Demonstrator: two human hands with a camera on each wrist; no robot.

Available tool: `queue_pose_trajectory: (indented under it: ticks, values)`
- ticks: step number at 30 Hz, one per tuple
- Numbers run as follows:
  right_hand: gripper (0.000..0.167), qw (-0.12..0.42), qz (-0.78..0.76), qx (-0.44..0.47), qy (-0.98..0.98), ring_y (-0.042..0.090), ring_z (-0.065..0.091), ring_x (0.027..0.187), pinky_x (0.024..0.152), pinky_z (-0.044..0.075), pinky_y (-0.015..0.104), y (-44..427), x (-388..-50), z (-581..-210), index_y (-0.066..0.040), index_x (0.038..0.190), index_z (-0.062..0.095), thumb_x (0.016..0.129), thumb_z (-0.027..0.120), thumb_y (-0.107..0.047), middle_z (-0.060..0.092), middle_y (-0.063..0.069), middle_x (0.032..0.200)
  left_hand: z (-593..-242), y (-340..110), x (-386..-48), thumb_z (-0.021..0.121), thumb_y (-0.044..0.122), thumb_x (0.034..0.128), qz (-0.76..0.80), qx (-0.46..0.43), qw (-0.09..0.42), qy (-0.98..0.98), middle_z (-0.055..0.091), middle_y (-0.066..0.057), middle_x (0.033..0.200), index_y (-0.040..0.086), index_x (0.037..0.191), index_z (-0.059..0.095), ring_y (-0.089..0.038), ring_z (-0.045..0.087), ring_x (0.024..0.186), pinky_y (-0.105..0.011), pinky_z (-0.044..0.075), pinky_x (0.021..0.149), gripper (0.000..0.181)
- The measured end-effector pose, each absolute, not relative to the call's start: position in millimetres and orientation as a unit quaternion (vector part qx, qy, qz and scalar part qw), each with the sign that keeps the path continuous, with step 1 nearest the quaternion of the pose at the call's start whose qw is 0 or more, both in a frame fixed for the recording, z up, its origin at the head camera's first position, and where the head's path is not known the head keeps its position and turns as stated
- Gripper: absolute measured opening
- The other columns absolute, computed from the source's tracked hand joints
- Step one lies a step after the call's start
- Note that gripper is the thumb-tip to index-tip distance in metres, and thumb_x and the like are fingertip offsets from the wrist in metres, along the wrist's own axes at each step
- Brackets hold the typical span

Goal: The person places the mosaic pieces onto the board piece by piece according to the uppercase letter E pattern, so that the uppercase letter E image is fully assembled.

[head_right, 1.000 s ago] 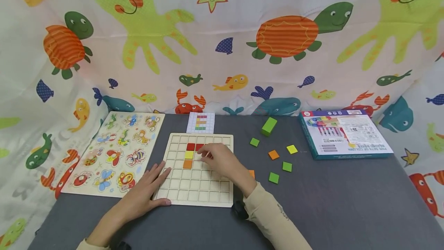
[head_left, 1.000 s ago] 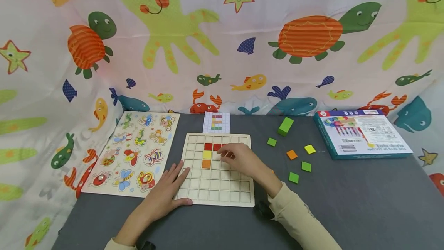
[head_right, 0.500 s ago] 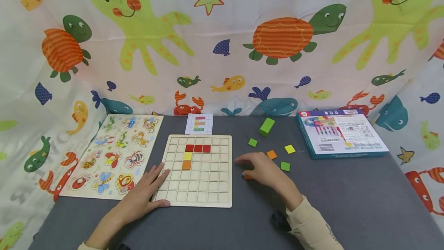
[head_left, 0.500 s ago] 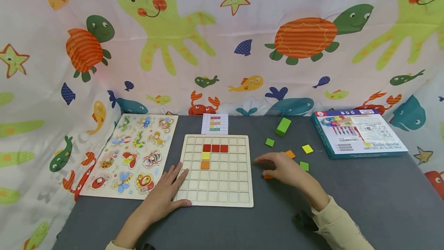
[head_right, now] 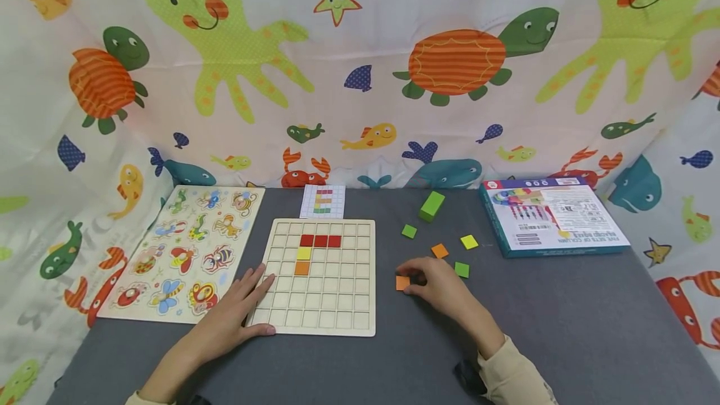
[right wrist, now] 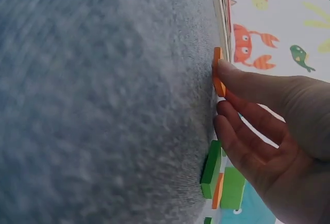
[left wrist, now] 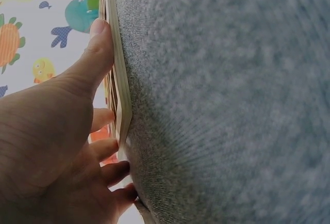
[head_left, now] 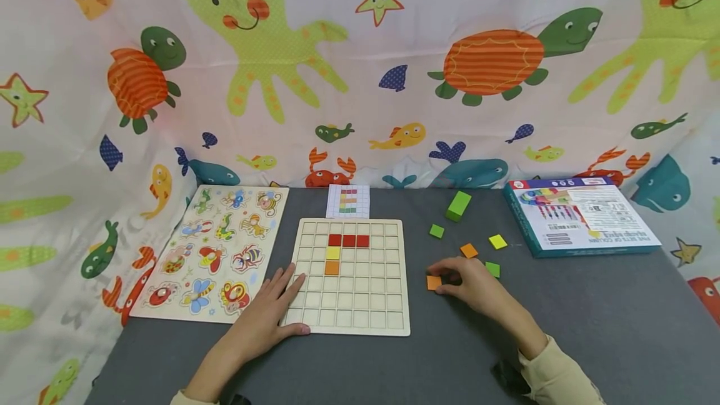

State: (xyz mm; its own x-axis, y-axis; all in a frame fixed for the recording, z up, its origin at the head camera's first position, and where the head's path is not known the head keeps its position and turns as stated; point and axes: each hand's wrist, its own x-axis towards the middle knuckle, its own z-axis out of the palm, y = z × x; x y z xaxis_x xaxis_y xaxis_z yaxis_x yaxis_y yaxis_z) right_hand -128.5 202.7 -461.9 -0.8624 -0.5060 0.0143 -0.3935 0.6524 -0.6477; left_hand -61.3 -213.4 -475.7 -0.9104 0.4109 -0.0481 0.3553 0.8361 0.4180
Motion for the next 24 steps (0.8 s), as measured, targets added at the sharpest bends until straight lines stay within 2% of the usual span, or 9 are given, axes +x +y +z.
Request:
queue_pose_trajectory:
  ticks: [8, 15, 24]
  values:
    - [0.028, 0.081, -0.349, -0.263, 0.896, 0.007, 0.054, 0.072, 0.062, 0.05, 0.023, 199, -130, -452, -0.004, 0.109, 0.071, 0.081, 0.078, -0.003, 0.062, -0.005, 0.084, -475, -213, -61, 0.073, 0.052, 0.0807, 0.209, 0.2, 0.068, 0.955, 0.017, -0.017, 0.162, 0.007, 0.153, 0.034, -0.043, 0.016, 0.146, -0.06, 0.018, 0.116, 0.094]
    - [0.023, 0.071, -0.361, -0.28, 0.887, 0.006, 0.055, 0.072, 0.064, 0.051, 0.024, 181, -137, -445, -0.004, 0.108, 0.072, 0.085, 0.075, -0.005, 0.062, -0.006, 0.082, -475, -213, -61, 0.073, 0.052, 0.0808, 0.209, 0.203, 0.065, 0.955, 0.017, -0.017, 0.162, 0.007, 0.153, 0.034, -0.043, 0.016, 0.146, -0.06, 0.019, 0.115, 0.094]
    - [0.026, 0.07, -0.383, -0.301, 0.87, 0.008, 0.055, 0.074, 0.065, 0.051, 0.023, 136, -146, -443, -0.005, 0.11, 0.072, 0.084, 0.077, -0.007, 0.061, -0.007, 0.083, -474, -212, -61, 0.072, 0.054, 0.0808, 0.209, 0.208, 0.051, 0.954, 0.02, -0.018, 0.161, 0.006, 0.152, 0.036, -0.044, 0.019, 0.145, -0.061, 0.021, 0.115, 0.093]
